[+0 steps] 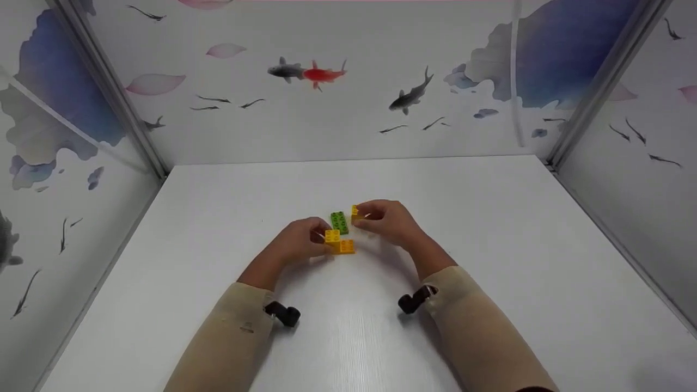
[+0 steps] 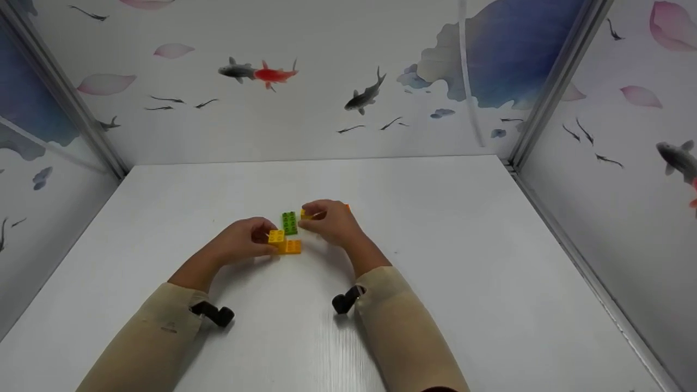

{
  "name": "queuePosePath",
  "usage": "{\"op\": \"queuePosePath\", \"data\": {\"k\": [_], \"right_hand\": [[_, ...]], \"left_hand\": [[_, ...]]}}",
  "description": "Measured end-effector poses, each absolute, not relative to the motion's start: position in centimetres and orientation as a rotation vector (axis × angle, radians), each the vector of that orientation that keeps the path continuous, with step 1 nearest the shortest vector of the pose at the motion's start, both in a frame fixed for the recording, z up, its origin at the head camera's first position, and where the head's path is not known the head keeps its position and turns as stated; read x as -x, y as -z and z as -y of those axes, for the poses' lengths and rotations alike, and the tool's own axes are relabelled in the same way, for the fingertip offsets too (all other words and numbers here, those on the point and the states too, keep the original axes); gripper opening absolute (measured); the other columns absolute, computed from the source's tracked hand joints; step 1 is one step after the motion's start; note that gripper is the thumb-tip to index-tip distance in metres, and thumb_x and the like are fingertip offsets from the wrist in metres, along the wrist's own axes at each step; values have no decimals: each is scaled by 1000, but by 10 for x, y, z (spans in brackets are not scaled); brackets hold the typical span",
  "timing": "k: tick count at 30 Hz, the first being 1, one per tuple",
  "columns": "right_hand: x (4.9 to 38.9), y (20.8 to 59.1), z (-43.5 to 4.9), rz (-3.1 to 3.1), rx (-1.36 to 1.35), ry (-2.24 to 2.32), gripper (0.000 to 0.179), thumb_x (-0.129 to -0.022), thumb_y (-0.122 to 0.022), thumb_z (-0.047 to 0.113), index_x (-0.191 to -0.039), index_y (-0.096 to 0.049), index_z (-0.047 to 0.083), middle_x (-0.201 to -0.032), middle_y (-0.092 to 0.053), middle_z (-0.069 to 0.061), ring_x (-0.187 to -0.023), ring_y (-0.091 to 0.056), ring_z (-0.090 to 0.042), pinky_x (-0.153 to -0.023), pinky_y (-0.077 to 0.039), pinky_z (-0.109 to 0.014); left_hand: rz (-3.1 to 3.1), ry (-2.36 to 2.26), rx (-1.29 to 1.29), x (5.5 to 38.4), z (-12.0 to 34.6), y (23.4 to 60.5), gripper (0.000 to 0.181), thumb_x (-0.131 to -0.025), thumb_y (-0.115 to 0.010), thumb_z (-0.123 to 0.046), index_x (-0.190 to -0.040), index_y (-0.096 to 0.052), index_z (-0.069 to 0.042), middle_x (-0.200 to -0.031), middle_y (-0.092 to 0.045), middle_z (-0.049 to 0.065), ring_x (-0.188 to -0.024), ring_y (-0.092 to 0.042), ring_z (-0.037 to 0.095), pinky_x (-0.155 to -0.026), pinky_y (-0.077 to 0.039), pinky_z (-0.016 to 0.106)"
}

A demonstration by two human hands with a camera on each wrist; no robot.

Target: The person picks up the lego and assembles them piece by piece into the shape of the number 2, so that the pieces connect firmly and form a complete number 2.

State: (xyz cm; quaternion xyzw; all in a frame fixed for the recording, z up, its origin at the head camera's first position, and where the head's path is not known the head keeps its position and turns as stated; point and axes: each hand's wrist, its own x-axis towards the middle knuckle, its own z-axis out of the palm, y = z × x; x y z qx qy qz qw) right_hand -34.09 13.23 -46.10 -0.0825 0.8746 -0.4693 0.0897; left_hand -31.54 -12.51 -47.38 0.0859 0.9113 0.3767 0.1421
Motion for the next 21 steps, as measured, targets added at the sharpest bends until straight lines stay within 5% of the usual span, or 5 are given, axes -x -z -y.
{"op": "queuePosePath", "data": {"k": [12, 21], "right_hand": [[361, 463, -168, -2657, -18, 1421, 56, -93, -85, 29, -146, -66, 21, -146, -66, -4, -135, -59, -25, -113, -53, -43], [368, 471, -180, -2664, -117, 1341, 63, -95, -83, 30, -153, -59, 31, -164, -50, -7, -152, -44, -31, -127, -41, -50]], "left_hand": [[-2652, -1142, -281, 313, 124, 474, 40, -89, -89, -32, -124, -70, -26, -119, -71, -3, -116, -65, 20, -110, -54, 42], [-2636, -1141, -312, 314, 124, 473, 40, -91, -88, -31, -126, -70, -24, -120, -72, -3, -114, -65, 19, -110, -54, 43]]}}
